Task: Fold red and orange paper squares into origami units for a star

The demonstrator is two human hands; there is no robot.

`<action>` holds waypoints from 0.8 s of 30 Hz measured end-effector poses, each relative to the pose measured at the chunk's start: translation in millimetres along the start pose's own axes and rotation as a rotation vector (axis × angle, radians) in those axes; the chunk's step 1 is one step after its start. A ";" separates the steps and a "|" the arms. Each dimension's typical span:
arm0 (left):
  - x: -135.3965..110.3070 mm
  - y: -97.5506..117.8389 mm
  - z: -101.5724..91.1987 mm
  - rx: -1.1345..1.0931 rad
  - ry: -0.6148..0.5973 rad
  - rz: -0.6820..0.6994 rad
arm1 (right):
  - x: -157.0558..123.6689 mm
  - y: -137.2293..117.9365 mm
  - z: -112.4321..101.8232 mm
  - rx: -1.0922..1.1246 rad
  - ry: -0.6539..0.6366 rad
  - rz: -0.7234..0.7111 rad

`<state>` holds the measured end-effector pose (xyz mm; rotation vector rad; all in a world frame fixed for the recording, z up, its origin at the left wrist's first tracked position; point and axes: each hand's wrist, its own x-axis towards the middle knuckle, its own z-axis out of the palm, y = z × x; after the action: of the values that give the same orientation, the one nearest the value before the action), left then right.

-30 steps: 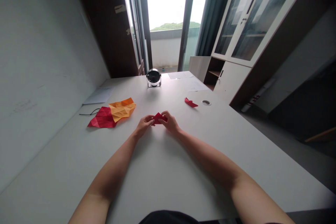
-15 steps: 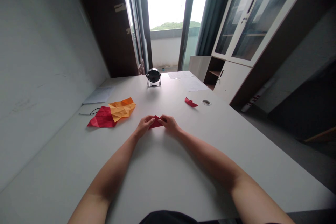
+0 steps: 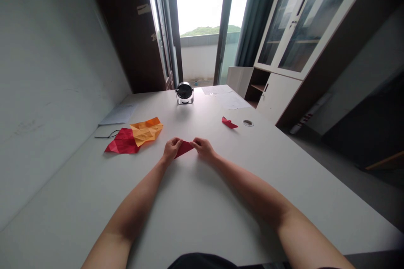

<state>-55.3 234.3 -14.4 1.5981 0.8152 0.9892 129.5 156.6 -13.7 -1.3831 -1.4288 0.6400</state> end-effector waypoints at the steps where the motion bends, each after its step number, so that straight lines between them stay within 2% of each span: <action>1: 0.4 -0.1 -0.9 0.014 0.027 0.007 | 0.3 0.5 -0.4 0.028 0.006 0.019; 4: 0.9 0.1 -3.1 0.043 0.104 0.035 | 0.2 0.1 -1.6 0.091 0.001 0.049; 8: 0.8 0.3 -3.0 0.025 0.142 0.053 | -1.8 -3.7 -2.5 0.129 -0.064 0.001; 11: 0.7 -0.8 -2.1 0.007 0.114 0.046 | -2.2 -4.0 -1.9 0.147 -0.063 -0.003; 18: 2.6 -4.2 1.3 -0.052 0.019 0.011 | 3.2 2.7 -2.3 0.258 0.057 0.005; 24: 6.6 -1.9 4.6 -0.250 0.002 -0.083 | 0.1 -10.2 -2.5 0.434 -0.095 -0.001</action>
<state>-48.3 238.7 -15.4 1.3395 0.7225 0.9923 127.6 154.0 -3.8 -1.0201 -1.2689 0.9616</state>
